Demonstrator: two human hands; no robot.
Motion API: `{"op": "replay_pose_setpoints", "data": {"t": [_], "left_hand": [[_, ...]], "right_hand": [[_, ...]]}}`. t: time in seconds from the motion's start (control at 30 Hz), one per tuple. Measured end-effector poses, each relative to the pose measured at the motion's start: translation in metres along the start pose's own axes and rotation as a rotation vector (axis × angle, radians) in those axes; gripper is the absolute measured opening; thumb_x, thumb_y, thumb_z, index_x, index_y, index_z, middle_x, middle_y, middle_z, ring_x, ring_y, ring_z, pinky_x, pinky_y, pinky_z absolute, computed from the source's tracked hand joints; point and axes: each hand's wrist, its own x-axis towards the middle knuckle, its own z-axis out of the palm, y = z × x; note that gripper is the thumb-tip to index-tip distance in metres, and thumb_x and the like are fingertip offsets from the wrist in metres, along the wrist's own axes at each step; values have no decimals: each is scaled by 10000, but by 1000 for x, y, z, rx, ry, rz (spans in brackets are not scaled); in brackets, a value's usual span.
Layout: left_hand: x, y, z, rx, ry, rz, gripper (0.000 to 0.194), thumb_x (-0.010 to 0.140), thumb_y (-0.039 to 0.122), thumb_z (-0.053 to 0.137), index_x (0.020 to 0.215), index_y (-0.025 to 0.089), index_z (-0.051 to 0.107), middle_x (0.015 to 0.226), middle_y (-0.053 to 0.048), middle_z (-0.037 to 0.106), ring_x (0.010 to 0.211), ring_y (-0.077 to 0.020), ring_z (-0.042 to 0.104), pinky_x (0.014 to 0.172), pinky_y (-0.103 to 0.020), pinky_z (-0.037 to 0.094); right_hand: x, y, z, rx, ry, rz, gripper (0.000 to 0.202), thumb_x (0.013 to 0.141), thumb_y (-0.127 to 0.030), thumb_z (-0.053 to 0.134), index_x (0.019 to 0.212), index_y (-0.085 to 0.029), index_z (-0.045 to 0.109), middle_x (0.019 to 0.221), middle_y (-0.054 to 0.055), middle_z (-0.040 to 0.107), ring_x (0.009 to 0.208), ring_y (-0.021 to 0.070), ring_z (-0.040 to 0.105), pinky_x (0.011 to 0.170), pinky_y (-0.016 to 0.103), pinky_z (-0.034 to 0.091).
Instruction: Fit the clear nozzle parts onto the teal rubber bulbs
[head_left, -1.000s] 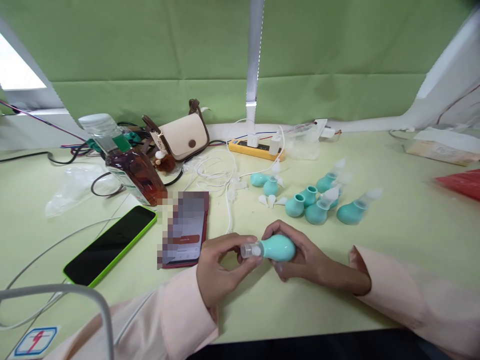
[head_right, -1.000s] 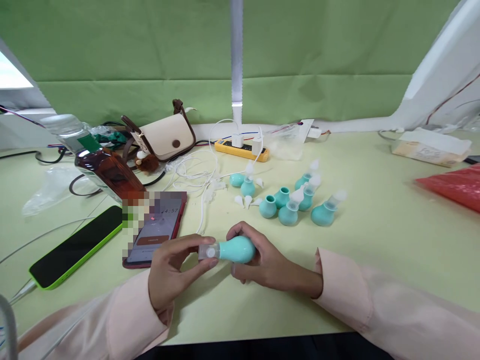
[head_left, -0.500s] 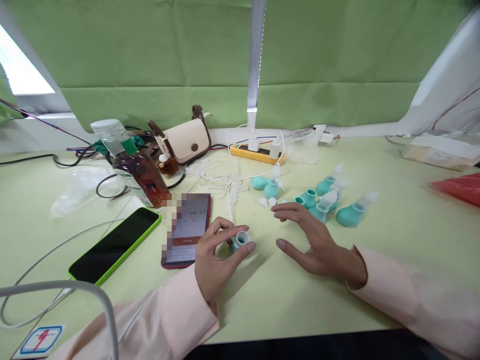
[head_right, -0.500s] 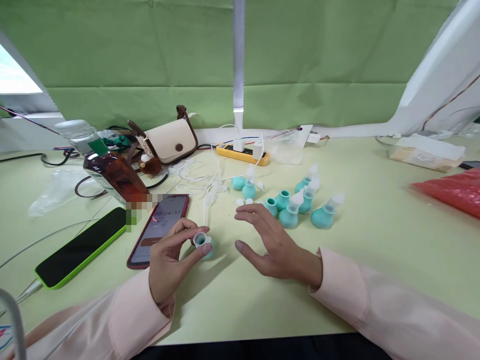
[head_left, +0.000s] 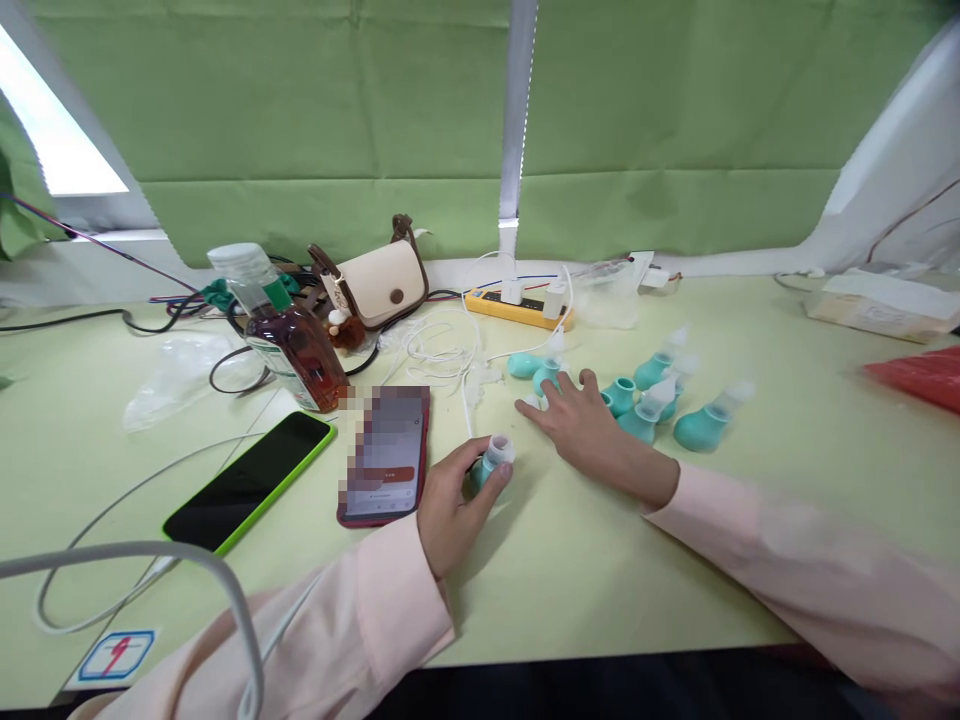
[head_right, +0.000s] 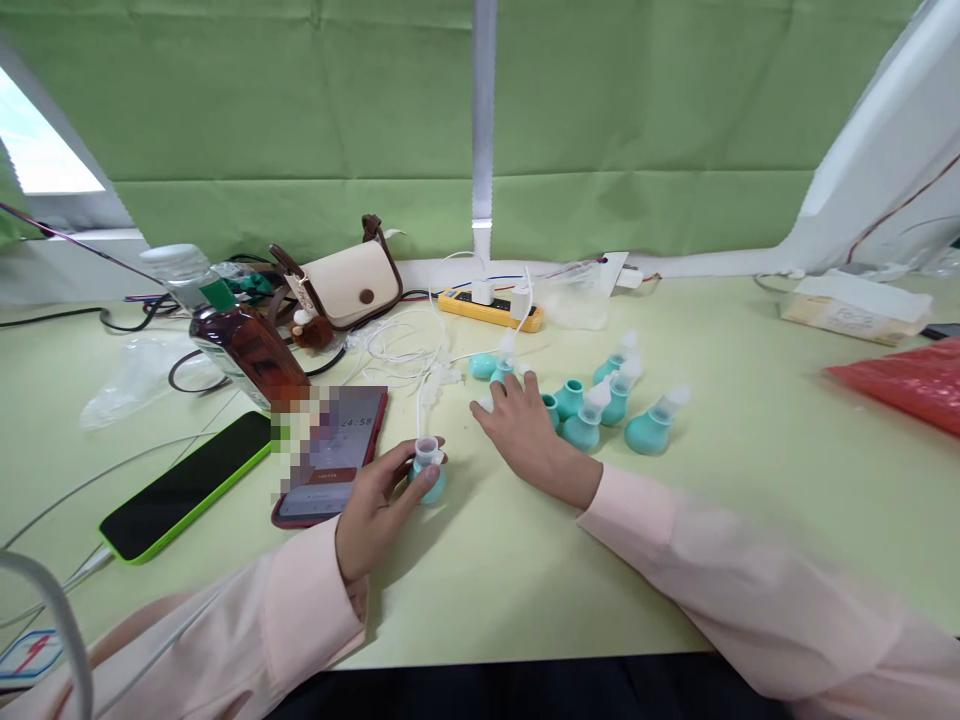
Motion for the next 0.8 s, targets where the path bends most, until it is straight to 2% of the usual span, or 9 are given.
{"op": "replay_pose_setpoints", "data": {"t": [0.1,0.33,0.47,0.63,0.8], "left_hand": [[-1,0,0,-8,5,13,262,780,327,459,966,151,515,886,-52,569,863,-169,513,786,-280,391],[-4,5,-2,-64,-22,-12,298,799,325,423,1027,155,509,853,-41,570,832,-163,510,755,-258,383],[-6,9,-5,-57,-44,-23,292,799,316,413,1022,157,515,753,-17,543,731,-141,492,660,-228,375],[-7,13,-5,-50,-67,-21,260,731,301,513,957,184,459,624,37,458,557,-94,393,518,-194,311],[-7,11,-3,-53,-48,-16,206,740,327,496,876,179,451,576,50,425,511,-79,342,484,-187,280]], "right_hand": [[5,-1,3,-25,18,7,300,728,-42,392,932,-196,550,900,114,510,919,272,402,737,422,233],[9,4,6,30,35,-98,267,683,-4,395,838,-170,535,849,88,522,857,246,429,668,363,244],[12,6,10,56,47,-107,244,716,-17,374,823,-165,535,815,88,530,816,228,447,651,338,231],[14,8,14,77,70,-102,224,773,-44,339,781,-143,539,732,81,526,728,188,468,645,305,239],[18,7,16,83,77,-61,214,779,-62,343,775,-126,548,704,88,537,697,196,480,631,310,260]]}}
